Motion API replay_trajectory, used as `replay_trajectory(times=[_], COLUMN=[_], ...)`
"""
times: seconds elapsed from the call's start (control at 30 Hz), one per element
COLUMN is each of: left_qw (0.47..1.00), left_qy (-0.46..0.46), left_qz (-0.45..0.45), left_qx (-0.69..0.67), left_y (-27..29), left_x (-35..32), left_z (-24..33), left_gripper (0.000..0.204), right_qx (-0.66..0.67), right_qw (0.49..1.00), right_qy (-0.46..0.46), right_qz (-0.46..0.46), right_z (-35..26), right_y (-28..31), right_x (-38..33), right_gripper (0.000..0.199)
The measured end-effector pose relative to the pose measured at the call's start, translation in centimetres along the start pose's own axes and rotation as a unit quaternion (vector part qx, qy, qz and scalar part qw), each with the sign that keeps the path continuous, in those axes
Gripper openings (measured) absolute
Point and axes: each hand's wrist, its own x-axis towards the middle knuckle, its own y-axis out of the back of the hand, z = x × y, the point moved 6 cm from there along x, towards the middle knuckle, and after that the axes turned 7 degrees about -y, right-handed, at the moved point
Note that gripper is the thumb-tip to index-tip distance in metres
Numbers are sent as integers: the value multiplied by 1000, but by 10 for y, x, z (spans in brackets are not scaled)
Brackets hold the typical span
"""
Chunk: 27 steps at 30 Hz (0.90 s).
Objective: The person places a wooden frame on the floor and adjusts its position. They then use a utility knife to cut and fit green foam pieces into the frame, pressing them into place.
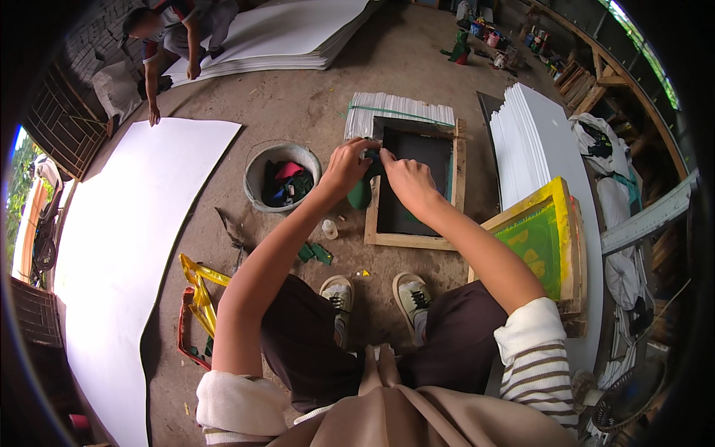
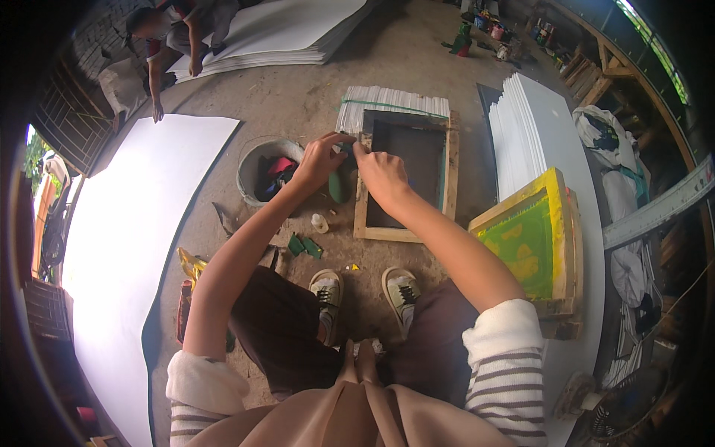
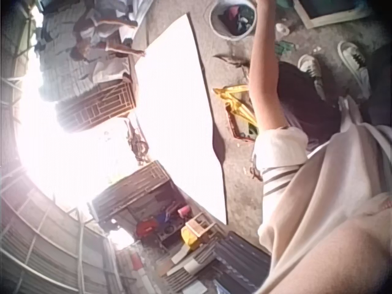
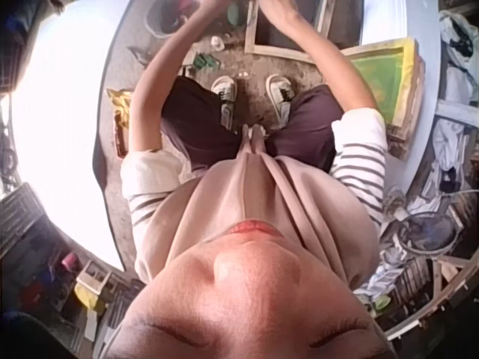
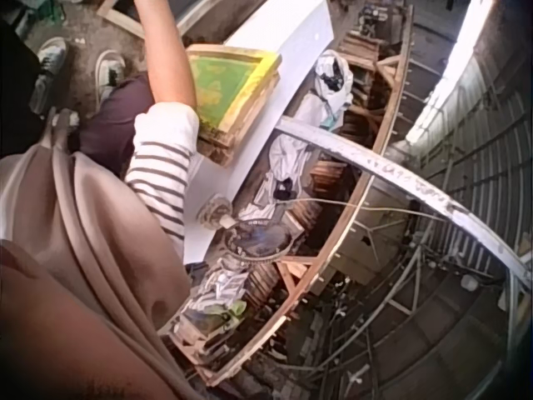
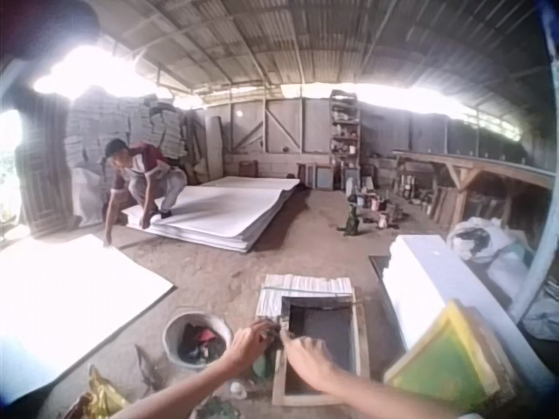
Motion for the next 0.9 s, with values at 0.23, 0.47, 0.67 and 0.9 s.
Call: replay_trajectory(times=[0.23, 0.47, 0.67, 0.9], left_qw=[995, 999, 1000, 998], left_qy=[-52, 15, -15, 58], left_qz=[43, -16, 6, 3], left_qx=[76, 24, 26, -10], left_y=[8, -17, -8, 10], left_x=[-6, 2, 0, -1], left_z=[-29, -5, -8, -24], left_gripper=[36, 39, 43, 47], right_qx=[52, 22, 27, 35], right_qw=[996, 996, 995, 997], right_qy=[-15, -50, -48, -45], right_qz=[-74, -74, -80, -56], right_z=[-12, 5, 7, 16], right_y=[-11, -30, -40, -44], right_x=[5, 1, -2, -4], right_gripper=[26, 18, 13, 8])
